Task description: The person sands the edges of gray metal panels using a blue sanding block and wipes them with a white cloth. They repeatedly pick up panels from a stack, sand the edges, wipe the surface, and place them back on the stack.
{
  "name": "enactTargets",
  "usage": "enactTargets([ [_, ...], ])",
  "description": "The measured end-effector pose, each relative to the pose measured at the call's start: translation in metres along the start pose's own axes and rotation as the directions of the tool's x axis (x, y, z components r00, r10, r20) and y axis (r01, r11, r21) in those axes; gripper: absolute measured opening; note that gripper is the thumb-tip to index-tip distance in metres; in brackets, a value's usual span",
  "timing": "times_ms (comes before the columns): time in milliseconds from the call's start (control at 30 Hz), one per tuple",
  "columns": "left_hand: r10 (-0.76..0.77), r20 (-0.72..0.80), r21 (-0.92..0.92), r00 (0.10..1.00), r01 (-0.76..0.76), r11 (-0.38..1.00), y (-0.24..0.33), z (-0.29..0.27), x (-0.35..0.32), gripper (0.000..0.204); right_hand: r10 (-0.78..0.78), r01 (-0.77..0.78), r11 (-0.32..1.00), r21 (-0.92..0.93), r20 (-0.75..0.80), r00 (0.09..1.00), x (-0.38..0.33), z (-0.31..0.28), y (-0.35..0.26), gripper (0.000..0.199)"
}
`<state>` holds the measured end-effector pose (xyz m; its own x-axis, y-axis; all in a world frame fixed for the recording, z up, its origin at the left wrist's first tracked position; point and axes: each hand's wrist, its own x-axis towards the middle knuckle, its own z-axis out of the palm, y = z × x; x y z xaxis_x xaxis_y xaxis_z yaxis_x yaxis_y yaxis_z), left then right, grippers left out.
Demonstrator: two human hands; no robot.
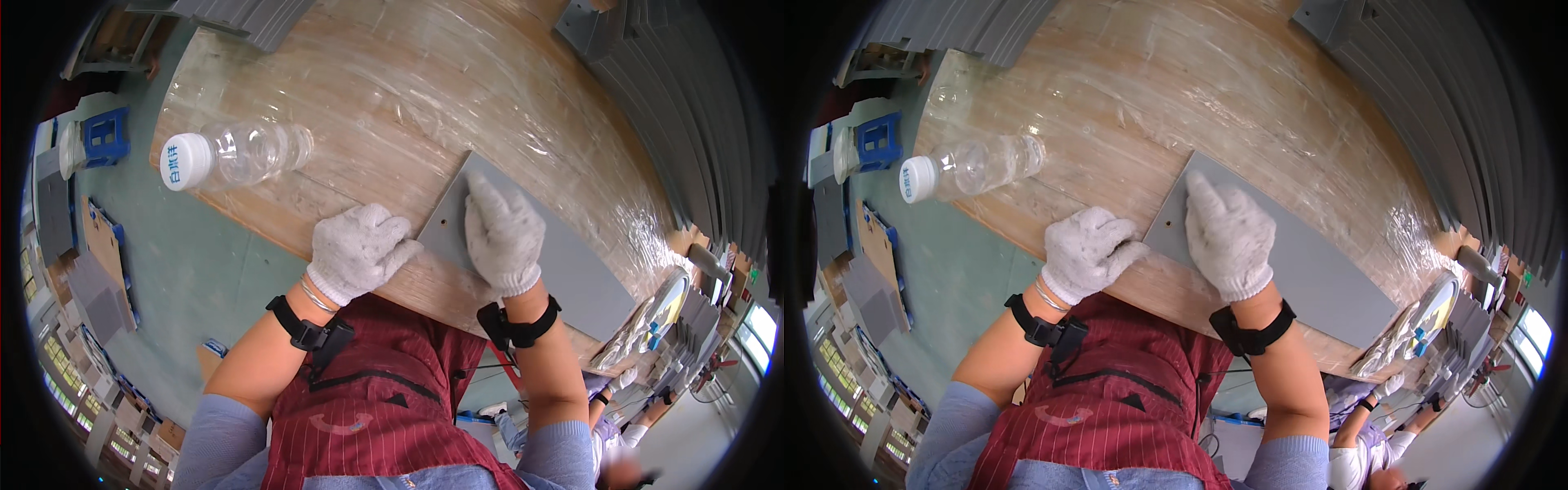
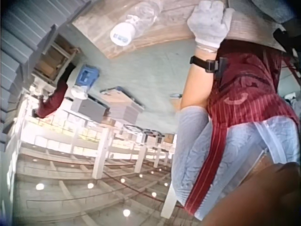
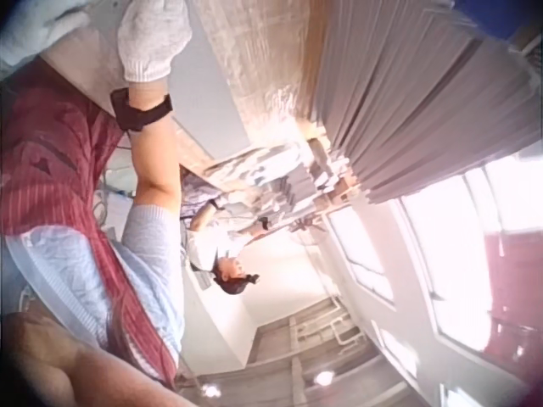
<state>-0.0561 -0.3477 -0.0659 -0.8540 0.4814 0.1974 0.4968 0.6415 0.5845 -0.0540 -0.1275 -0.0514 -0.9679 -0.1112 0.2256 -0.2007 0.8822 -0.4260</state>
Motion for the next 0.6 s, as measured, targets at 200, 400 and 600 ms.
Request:
enactTargets([
  [200,0.000,-0.027,0.025,1.000,0.001,1.000,0.002,0.000,0.005,0.022,-0.083,0.094,0.995,-0.047,0.195,0.977,-0.002,-0.001,-0.011,0.037],
  [400,-0.024,0.017,0.015,1.000,0.024,1.000,0.002,-0.002,0.001,0.021,0.079,-0.074,0.987,-0.140,0.029,0.996,0.015,0.005,0.016,0.041],
  [600,-0.006,-0.033,0.035,0.999,0.007,0.999,0.002,0.003,0.002,0.020,-0.105,0.100,0.994,0.036,0.188,0.977,-0.001,-0.004,-0.013,0.038],
])
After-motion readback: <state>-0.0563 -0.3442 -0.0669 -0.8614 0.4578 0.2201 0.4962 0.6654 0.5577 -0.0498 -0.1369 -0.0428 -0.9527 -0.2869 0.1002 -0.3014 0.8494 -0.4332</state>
